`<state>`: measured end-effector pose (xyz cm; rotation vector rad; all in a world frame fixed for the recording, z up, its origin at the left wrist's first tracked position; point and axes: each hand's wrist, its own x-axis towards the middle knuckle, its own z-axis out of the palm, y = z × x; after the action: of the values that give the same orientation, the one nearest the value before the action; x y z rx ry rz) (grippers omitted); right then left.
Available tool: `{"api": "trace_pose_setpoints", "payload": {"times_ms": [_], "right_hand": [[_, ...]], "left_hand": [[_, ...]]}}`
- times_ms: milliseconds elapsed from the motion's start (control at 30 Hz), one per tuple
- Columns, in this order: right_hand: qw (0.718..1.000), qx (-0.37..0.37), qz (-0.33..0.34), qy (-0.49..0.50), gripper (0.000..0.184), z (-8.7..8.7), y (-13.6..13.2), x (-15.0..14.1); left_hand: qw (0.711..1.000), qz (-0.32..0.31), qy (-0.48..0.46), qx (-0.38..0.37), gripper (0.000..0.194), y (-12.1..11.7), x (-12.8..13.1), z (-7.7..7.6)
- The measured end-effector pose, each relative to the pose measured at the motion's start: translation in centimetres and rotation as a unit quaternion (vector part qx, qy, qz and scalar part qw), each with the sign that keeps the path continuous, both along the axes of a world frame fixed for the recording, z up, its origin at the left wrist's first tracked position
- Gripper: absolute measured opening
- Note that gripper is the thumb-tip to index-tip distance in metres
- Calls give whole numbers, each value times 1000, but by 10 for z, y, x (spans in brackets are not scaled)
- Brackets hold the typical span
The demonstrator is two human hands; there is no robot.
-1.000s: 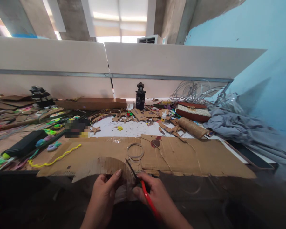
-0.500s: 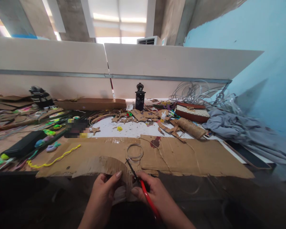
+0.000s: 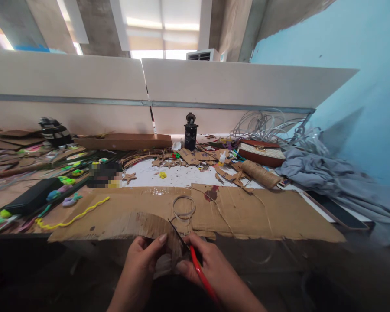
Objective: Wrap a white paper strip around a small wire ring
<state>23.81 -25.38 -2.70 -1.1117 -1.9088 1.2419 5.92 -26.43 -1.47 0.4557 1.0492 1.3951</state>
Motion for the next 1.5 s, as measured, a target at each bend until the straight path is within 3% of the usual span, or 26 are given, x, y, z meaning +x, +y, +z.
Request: {"api": "trace_pose_setpoints", "payload": {"times_ms": [433, 833, 1067, 1267, 1500], "right_hand": [[1000, 0, -12, -3, 40, 1, 0, -1], [1000, -14, -15, 21, 52, -2, 2, -3], [999, -11, -39, -17, 52, -1, 2, -3], [998, -6, -51, -43, 45, 0, 1, -2], [999, 20, -15, -39, 41, -1, 3, -3]], "left_hand": [[1000, 3, 15, -8, 27, 2, 1, 2], [1000, -21, 1, -8, 30, 1, 1, -1], [1000, 2, 12, 4, 28, 4, 1, -8], [1000, 3, 15, -12, 28, 4, 2, -5], [1000, -1, 3, -2, 29, 4, 1, -6]]}}
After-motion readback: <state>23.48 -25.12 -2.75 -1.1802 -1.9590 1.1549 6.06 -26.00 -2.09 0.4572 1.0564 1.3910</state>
